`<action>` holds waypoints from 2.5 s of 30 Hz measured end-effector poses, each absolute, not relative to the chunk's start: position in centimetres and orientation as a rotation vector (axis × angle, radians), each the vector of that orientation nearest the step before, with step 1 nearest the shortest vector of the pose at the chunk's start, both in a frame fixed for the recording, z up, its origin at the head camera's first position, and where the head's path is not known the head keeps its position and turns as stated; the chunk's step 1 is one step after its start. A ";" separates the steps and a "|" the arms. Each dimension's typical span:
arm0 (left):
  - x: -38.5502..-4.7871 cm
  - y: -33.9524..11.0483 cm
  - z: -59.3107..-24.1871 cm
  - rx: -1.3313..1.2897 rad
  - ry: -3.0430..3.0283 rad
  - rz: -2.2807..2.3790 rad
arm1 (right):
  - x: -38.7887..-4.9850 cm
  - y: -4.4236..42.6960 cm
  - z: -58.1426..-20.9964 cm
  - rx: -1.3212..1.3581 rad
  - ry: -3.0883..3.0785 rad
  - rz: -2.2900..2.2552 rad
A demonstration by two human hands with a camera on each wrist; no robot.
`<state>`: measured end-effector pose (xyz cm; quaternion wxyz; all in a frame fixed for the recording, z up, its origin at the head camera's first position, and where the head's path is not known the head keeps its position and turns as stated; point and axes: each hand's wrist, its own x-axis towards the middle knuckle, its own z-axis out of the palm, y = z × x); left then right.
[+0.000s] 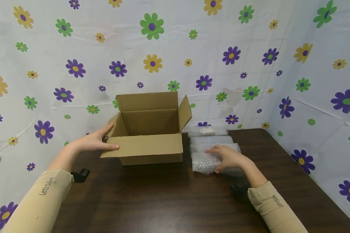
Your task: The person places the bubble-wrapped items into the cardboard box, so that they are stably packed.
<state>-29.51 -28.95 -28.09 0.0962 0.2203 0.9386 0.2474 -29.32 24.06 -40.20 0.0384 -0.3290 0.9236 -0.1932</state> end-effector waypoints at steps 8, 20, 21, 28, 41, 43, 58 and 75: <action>-29.3 -29.6 -28.4 0.635 2.767 0.754 | -29.1 23.4 -39.3 -1.042 2.805 -0.640; -29.8 -28.8 -27.6 0.646 2.769 0.723 | -29.6 23.7 -37.6 -1.021 2.786 -0.667; -29.8 -28.8 -27.5 0.644 2.771 0.719 | -29.8 23.8 -37.5 -1.024 2.783 -0.675; -29.8 -28.9 -27.4 0.650 2.778 0.710 | -30.7 24.0 -35.9 -1.057 2.745 -0.663; -29.9 -29.1 -27.9 0.653 2.779 0.716 | -31.1 24.9 -31.4 -1.045 2.746 -0.594; -29.9 -29.1 -27.9 0.652 2.780 0.715 | -31.0 25.1 -30.8 -1.032 2.756 -0.579; -29.7 -29.2 -28.0 0.678 2.768 0.729 | -32.0 25.6 -25.6 -0.976 2.767 -0.531; -29.6 -29.2 -27.9 0.672 2.778 0.704 | -32.5 25.9 -18.7 -0.854 2.862 -0.419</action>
